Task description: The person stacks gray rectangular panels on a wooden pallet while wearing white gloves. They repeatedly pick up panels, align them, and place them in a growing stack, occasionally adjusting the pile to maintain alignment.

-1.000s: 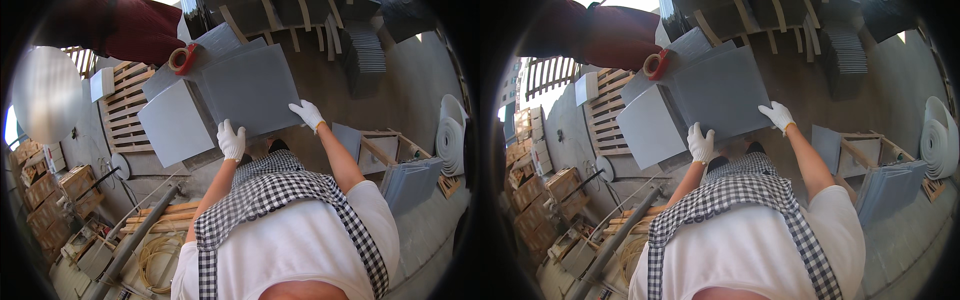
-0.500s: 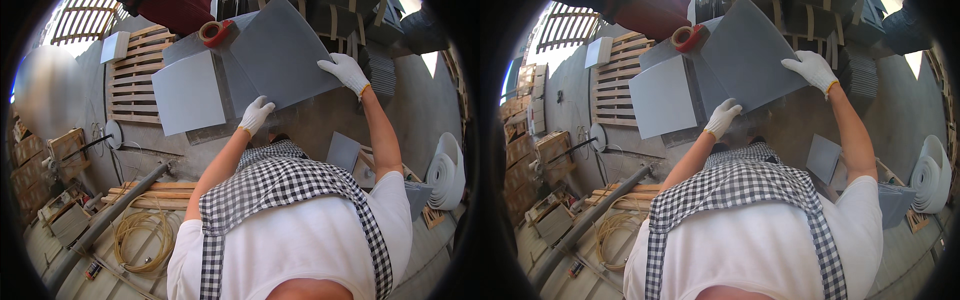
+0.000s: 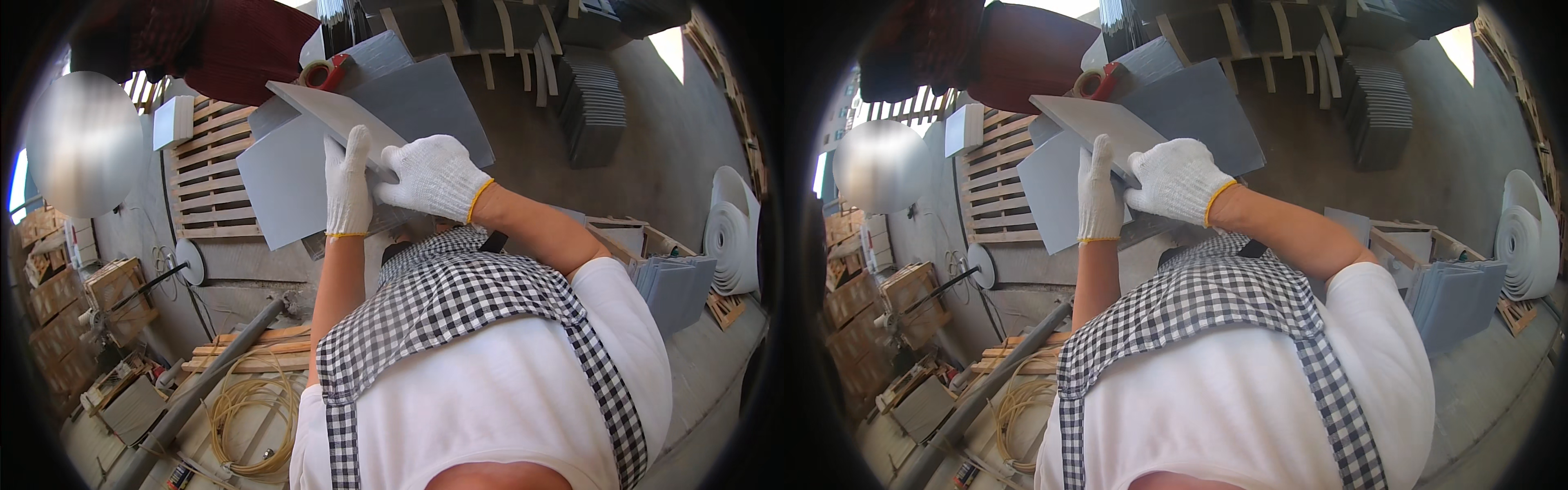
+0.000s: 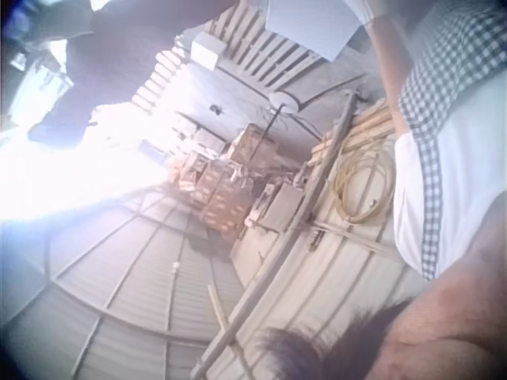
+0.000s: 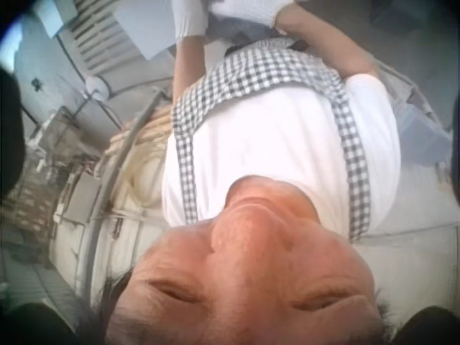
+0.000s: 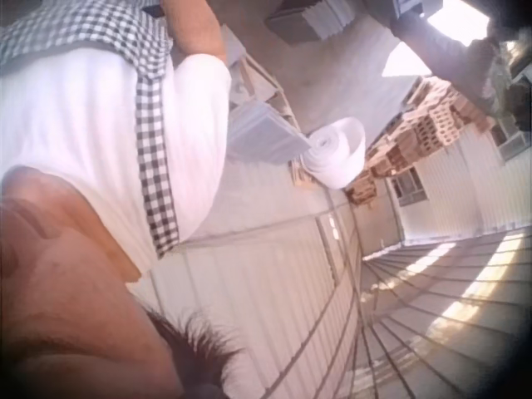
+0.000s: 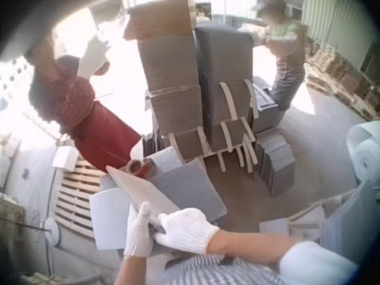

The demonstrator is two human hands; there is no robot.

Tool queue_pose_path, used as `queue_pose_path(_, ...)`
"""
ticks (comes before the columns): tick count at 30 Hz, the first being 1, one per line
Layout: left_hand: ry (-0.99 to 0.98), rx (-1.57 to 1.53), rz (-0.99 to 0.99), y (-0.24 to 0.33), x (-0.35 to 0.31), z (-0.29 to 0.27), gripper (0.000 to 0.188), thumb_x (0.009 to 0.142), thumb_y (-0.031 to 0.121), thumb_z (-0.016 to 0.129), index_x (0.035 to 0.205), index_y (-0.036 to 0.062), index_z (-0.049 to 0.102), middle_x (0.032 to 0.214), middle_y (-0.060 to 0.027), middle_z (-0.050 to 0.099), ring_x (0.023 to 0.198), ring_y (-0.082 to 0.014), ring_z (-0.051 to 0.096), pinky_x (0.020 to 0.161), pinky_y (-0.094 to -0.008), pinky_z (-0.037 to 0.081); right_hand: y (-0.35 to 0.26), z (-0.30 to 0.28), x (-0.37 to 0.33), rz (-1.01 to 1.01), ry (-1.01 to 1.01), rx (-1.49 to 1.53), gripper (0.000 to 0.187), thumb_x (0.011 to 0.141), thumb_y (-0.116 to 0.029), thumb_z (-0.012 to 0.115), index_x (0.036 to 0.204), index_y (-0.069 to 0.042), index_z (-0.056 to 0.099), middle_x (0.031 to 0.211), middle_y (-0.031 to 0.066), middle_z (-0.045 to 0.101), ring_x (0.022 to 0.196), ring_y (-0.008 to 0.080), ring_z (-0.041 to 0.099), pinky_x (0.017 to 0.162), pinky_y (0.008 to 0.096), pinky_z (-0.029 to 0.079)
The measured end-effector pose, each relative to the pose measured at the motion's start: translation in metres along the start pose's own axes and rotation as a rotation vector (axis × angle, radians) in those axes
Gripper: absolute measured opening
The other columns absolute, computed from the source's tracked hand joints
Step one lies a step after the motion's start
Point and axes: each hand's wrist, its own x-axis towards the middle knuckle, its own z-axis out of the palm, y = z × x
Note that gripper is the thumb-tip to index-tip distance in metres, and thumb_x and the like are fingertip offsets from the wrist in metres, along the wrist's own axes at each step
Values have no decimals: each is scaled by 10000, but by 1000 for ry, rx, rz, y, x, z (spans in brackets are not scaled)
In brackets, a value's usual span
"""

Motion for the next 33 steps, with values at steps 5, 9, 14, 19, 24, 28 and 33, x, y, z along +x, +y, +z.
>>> queue_pose_path(5,74,26,-46,-3,5,-3,687,908,323,714,1434,-7,421,1236,-122,599,1063,-199,591,899,-338,492,-12,19,-12,62,74,126,508,851,-533,643,863,-25,652,763,175,702,697,324,714,631,423,561)
queue_pose_path(9,102,153,-15,5,11,3,562,899,312,690,1305,-44,534,1075,-126,657,894,-191,631,766,-330,523,2,2,-23,50,55,273,527,892,-536,615,951,-16,679,820,166,717,793,303,726,733,405,560)
queue_pose_path(14,141,429,13,9,21,10,477,874,362,689,1061,-75,645,876,-146,682,764,-215,660,683,-349,532,38,25,-33,201,131,764,471,979,-486,550,1139,-66,692,961,158,721,920,284,701,823,381,517)
queue_pose_path(19,184,484,43,-15,34,3,536,848,390,688,998,-123,642,859,-206,683,781,-291,673,726,-401,532,76,75,-32,377,93,711,504,990,-510,504,1187,-78,674,1153,161,702,1103,326,644,958,402,477)
queue_pose_path(24,218,428,27,-9,23,-1,535,837,381,694,994,-128,640,883,-228,682,820,-301,662,779,-410,515,98,112,-8,413,-50,693,553,1000,-539,451,1328,-122,610,1296,153,652,1222,332,593,1038,389,440)
queue_pose_path(28,242,447,9,-1,20,8,496,837,343,695,1006,-120,642,894,-223,685,821,-295,659,772,-405,511,119,152,17,399,-12,548,658,982,-603,405,1387,-107,555,1340,194,620,1256,378,566,1060,418,423)
queue_pose_path(33,258,282,93,-13,16,-5,408,843,266,684,1002,-109,657,898,-206,697,828,-277,668,776,-382,517,123,166,29,358,-60,528,741,971,-639,387,1461,-90,474,1387,216,582,1306,395,527,1094,435,396)
